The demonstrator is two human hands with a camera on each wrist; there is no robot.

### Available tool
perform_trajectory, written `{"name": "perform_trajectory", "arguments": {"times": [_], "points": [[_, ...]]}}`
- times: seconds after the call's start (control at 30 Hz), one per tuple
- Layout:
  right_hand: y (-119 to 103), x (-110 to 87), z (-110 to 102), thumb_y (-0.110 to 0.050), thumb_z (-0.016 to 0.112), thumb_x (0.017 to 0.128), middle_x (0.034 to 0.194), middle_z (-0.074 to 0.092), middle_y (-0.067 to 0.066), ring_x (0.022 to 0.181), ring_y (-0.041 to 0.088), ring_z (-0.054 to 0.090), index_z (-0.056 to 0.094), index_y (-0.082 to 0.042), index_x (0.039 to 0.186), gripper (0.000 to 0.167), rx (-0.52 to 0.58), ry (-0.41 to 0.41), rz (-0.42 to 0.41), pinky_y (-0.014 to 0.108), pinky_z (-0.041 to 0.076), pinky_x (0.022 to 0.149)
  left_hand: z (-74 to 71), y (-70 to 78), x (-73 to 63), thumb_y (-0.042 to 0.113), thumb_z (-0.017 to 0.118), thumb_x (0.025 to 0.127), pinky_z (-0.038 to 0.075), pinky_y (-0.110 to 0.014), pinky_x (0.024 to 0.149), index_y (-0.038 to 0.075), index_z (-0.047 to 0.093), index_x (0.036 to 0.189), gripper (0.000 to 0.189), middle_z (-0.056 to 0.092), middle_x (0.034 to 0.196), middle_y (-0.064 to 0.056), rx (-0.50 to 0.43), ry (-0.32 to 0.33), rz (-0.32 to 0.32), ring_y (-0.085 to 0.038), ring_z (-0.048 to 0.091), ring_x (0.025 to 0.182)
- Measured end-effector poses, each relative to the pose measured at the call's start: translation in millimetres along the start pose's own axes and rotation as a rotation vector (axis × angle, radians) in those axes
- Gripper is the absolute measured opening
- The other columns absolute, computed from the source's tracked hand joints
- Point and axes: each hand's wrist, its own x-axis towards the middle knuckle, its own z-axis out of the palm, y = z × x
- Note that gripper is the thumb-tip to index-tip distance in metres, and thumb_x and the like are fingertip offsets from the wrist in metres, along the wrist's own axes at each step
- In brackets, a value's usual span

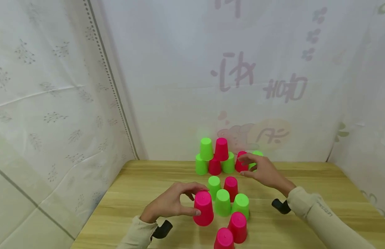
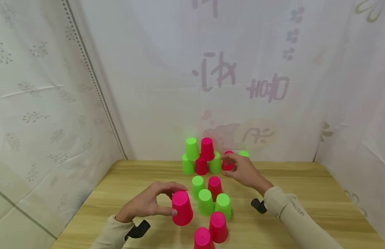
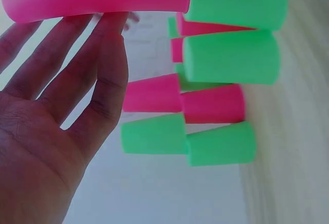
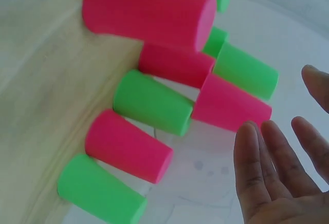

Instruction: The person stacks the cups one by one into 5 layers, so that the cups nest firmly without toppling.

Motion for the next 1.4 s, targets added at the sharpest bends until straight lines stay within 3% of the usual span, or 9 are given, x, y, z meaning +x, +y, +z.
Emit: {"name": "perform_trajectory", "arguments": {"times": [0.33, 0.7, 0.9, 1.07, 1.3, 1.4], "points": [[0, -35.7, 8, -0.024, 0.079, 0.087, 0.117, 0.072, 0.004, 0.102, 0.017, 0.069, 0.066, -0.012, 0.121, 0.039, 0.036, -0.100, -0.115, 0.025, 0.059, 0.077, -13.7, 11.2, 30.2, 0.026, 0.081, 0.085, 0.058, -0.032, 0.089, 0.020, 0.060, 0.136, 0.055, 0.071, 0.122, 0.005, 0.048, 0.058, 0.000, -0.007, 0.066, 0.108], [6, -58.0, 22, -0.021, 0.079, 0.087, 0.117, 0.071, 0.007, 0.104, 0.012, 0.067, 0.066, -0.010, 0.121, 0.038, 0.132, -0.121, -0.101, 0.026, 0.059, 0.075, -19.9, 10.6, 56.0, 0.025, 0.079, 0.087, 0.056, -0.033, 0.091, 0.019, 0.059, 0.136, 0.053, 0.070, 0.121, 0.004, 0.069, 0.148, -0.002, -0.013, 0.066, 0.107], [14, -65.6, 33, -0.021, 0.080, 0.086, 0.116, 0.072, 0.010, 0.104, 0.021, 0.068, 0.066, -0.009, 0.120, 0.038, 0.153, -0.118, -0.080, 0.025, 0.059, 0.075, -20.1, 8.3, 65.9, 0.022, 0.079, 0.086, 0.056, -0.033, 0.088, 0.018, 0.060, 0.135, 0.053, 0.072, 0.118, 0.002, 0.066, 0.200, -0.020, -0.014, 0.067, 0.104], [15, -67.4, 40, -0.022, 0.080, 0.086, 0.115, 0.072, 0.010, 0.103, 0.017, 0.068, 0.066, -0.005, 0.119, 0.039, 0.140, -0.086, -0.087, 0.024, 0.058, 0.074, -19.5, 6.8, 77.0, 0.023, 0.078, 0.087, 0.058, -0.034, 0.087, 0.016, 0.059, 0.136, 0.054, 0.072, 0.119, 0.001, 0.062, 0.241, -0.010, -0.014, 0.067, 0.103], [16, -68.8, 46, -0.027, 0.081, 0.085, 0.116, 0.071, 0.009, 0.102, 0.020, 0.066, 0.067, -0.007, 0.118, 0.041, 0.115, -0.065, -0.094, 0.024, 0.057, 0.073, -19.3, 4.6, 98.6, 0.021, 0.078, 0.087, 0.059, -0.047, 0.087, 0.017, 0.058, 0.137, 0.054, 0.071, 0.121, -0.003, 0.046, 0.259, 0.006, -0.018, 0.067, 0.105], [17, -69.0, 48, -0.028, 0.081, 0.085, 0.116, 0.071, 0.009, 0.102, 0.018, 0.066, 0.066, -0.007, 0.118, 0.042, 0.118, -0.065, -0.086, 0.024, 0.057, 0.073, -18.9, 2.9, 109.8, 0.022, 0.078, 0.087, 0.059, -0.046, 0.087, 0.017, 0.058, 0.136, 0.053, 0.071, 0.118, -0.002, 0.064, 0.260, 0.009, -0.017, 0.067, 0.105]]}}
